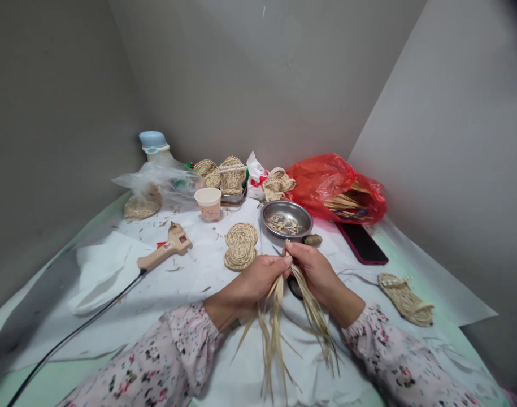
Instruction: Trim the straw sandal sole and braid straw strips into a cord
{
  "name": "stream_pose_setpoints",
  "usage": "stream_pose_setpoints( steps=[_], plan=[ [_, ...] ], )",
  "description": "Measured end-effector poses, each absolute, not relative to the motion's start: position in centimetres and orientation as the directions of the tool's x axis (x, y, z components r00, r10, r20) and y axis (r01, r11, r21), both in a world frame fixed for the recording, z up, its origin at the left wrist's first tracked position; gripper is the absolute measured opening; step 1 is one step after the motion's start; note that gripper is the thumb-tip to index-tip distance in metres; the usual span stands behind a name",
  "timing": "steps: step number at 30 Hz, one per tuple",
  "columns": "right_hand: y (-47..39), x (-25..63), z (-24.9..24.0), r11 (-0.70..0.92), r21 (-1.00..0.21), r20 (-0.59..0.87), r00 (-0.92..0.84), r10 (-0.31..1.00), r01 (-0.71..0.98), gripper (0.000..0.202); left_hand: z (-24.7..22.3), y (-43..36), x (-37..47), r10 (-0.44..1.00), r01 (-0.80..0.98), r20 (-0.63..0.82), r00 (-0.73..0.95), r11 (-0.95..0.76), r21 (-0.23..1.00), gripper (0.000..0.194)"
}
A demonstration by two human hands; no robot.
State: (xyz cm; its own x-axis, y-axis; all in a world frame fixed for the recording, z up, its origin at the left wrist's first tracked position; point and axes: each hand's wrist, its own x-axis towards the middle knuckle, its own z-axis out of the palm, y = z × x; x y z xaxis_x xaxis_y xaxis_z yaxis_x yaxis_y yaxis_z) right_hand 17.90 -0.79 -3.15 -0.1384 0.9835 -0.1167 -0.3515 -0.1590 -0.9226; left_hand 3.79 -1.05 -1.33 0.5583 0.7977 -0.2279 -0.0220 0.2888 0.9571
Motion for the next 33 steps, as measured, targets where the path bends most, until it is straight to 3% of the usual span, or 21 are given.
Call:
stream_pose_setpoints(
  steps=[6,9,12,15,18,21,23,25,33],
  plan=[
    [-0.8,18.0,-3.2,-0.108,-0.959,-0.081,-0.112,0.990,-0.263,0.035,-1.5,-1.3,3.9,0.773,-0.084,-0.252,0.581,0.366,0.927,0.044],
    [-0.9,18.2,-3.1,0.075,-0.997,0.075,-0.037,0.996,-0.020,0.034,-1.6,-1.4,3.9,0.774,-0.103,-0.289,0.564,0.413,0.905,0.034],
    [-1.1,18.5,-2.9,0.287,-0.925,0.292,-0.017,0.956,0.250,0.030,-1.6,-1.5,4.1,0.804,-0.070,-0.264,0.533,0.353,0.933,0.023],
    [-1.1,18.7,-2.8,0.380,-0.857,0.378,-0.077,0.923,0.349,0.029,-1.3,-1.5,4.1,0.828,-0.002,-0.201,0.523,0.237,0.972,0.020],
    [-1.0,18.9,-2.8,0.361,-0.884,0.337,-0.129,0.933,0.297,0.029,-0.9,-1.4,3.9,0.796,0.077,-0.221,0.564,0.216,0.973,0.021],
    [-0.7,18.9,-3.1,0.141,-0.989,0.130,-0.178,0.975,0.050,0.033,-0.5,-1.4,3.7,0.730,0.079,-0.257,0.634,0.269,0.960,0.025],
    [-0.5,18.9,-3.4,-0.019,-0.995,0.002,-0.214,0.977,-0.098,0.036,-0.4,-1.4,3.6,0.720,0.059,-0.260,0.644,0.292,0.954,0.027],
    [-0.4,18.8,-3.6,-0.081,-0.986,-0.048,-0.212,0.976,-0.149,0.037,-0.4,-1.4,3.7,0.750,0.032,-0.244,0.615,0.286,0.958,0.028],
    [-0.6,18.6,-3.4,0.137,-0.985,0.113,-0.206,0.972,0.105,0.034,-0.9,0.0,3.3,0.887,-0.056,0.001,0.462,0.028,0.998,0.021]
  ],
)
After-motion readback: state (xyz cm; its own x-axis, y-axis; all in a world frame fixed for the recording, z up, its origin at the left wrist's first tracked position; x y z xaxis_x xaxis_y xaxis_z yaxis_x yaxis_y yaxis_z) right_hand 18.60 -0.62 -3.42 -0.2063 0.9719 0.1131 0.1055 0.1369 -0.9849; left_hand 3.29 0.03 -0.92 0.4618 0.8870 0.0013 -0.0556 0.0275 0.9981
